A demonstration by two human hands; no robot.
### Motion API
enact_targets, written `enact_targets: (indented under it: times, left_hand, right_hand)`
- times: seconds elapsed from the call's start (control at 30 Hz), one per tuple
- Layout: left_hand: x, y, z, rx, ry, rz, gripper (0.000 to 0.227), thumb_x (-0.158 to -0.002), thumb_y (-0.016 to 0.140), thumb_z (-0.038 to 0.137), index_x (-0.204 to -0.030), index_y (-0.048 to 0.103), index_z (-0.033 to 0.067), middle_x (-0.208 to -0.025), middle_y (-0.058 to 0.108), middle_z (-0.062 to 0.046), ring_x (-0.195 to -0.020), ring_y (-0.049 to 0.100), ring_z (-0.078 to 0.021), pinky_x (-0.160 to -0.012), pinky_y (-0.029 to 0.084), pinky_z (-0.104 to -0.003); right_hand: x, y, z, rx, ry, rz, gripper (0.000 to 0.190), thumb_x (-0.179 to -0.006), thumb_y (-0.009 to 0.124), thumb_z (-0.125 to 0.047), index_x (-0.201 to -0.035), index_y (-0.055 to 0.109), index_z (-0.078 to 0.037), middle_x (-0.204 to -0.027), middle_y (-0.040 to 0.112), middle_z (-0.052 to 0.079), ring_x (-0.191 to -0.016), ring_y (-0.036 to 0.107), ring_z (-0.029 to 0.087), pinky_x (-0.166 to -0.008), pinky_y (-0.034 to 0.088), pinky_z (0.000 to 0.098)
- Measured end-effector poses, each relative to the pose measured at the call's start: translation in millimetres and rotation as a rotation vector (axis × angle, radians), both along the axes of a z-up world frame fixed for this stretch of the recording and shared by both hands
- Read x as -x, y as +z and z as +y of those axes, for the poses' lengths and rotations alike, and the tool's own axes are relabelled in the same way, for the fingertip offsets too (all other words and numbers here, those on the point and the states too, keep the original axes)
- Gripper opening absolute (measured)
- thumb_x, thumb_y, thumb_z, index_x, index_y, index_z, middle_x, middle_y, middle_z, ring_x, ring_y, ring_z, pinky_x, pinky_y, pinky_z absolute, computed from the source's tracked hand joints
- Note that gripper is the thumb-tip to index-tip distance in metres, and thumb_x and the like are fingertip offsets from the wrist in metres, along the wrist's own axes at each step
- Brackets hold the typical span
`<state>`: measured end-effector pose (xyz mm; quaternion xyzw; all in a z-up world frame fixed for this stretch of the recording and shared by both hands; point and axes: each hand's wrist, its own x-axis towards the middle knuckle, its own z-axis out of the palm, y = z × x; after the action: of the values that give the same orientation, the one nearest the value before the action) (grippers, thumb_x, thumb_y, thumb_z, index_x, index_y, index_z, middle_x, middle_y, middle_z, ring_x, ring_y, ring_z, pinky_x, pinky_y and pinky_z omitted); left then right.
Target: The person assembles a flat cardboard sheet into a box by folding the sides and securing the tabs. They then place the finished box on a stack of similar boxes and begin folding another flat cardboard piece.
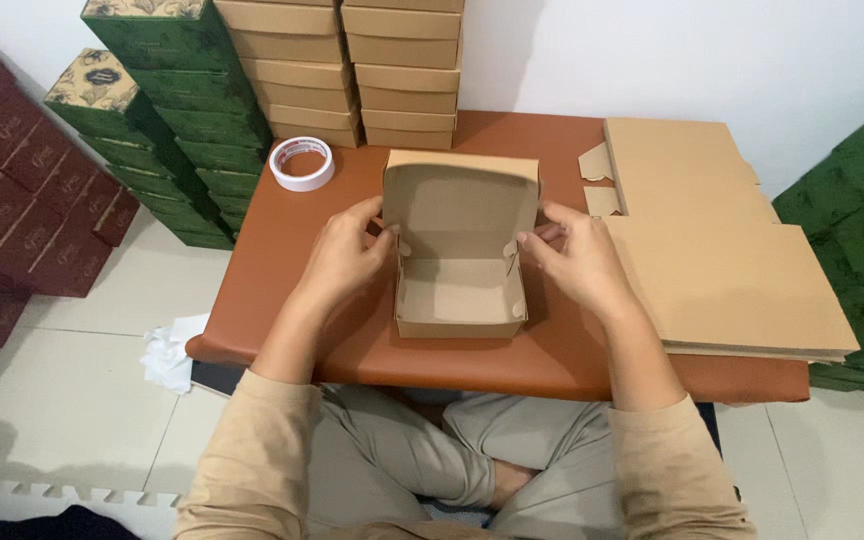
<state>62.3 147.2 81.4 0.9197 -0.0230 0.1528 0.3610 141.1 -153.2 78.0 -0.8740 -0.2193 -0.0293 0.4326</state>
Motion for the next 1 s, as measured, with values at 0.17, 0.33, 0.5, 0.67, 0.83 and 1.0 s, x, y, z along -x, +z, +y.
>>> enact_targets:
  times: [0.17, 0.33, 0.5, 0.67, 0.83, 1.0]
  left_hand:
    - [12, -30, 4, -0.178, 0.021, -0.249, 0.032, -0.089, 0.069, 0.011, -0.121, 0.066, 0.017, -0.106, 0.073, -0.003, -0.094, 0.072, -0.0283, -0.074, 0.058, -0.042]
    - [19, -47, -4, -0.469, 0.08, -0.434, 0.025, -0.085, 0.07, 0.015, -0.106, 0.057, 0.0199, -0.091, 0.066, 0.001, -0.071, 0.071, -0.0253, -0.058, 0.056, -0.041]
    - [30, -24, -22, -0.411, 0.053, -0.42, 0.025, -0.091, 0.06, 0.002, -0.112, 0.055, 0.0145, -0.092, 0.068, -0.002, -0.069, 0.073, -0.0259, -0.056, 0.06, -0.037]
    - [10, -29, -19, -0.158, 0.076, -0.302, 0.019, -0.094, 0.066, 0.005, -0.112, 0.061, 0.0001, -0.096, 0.072, -0.019, -0.087, 0.073, -0.0379, -0.065, 0.061, -0.047]
    - [0, -39, -19, -0.147, 0.095, -0.253, 0.019, -0.094, 0.065, 0.006, -0.112, 0.062, 0.0024, -0.096, 0.072, -0.02, -0.09, 0.072, -0.0391, -0.067, 0.06, -0.049]
    - [7, -52, -25, -0.453, 0.173, -0.403, 0.039, -0.081, 0.072, 0.01, -0.117, 0.056, 0.0074, -0.104, 0.065, -0.011, -0.065, 0.07, -0.0375, -0.054, 0.058, -0.05]
  right_hand:
    - [23, 6, -2, 0.164, 0.055, -0.282, 0.034, -0.089, 0.071, -0.012, -0.121, 0.068, 0.0, -0.108, 0.073, 0.021, -0.097, 0.071, 0.038, -0.079, 0.056, 0.0464]
    - [24, -8, -1, 0.204, 0.062, -0.345, 0.041, -0.086, 0.064, 0.002, -0.127, 0.064, 0.006, -0.121, 0.069, 0.025, -0.113, 0.066, 0.041, -0.098, 0.052, 0.0467]
    - [21, -20, 5, 0.041, -0.039, -0.265, 0.031, -0.088, 0.066, -0.001, -0.119, 0.065, -0.001, -0.102, 0.071, 0.022, -0.098, 0.07, 0.043, -0.083, 0.057, 0.0461]
    - [13, 8, 14, -0.04, -0.069, -0.127, 0.037, -0.09, 0.069, -0.012, -0.125, 0.061, -0.004, -0.097, 0.072, 0.027, -0.092, 0.071, 0.042, -0.074, 0.06, 0.0449]
    - [-1, 0, 13, -0.042, -0.033, -0.023, 0.026, -0.09, 0.064, -0.006, -0.115, 0.068, -0.004, -0.092, 0.074, 0.022, -0.079, 0.075, 0.033, -0.067, 0.06, 0.0424]
    - [8, -8, 9, 0.138, -0.072, 0.012, 0.02, -0.09, 0.069, -0.017, -0.103, 0.07, -0.001, -0.089, 0.073, 0.023, -0.087, 0.073, 0.037, -0.067, 0.056, 0.0468]
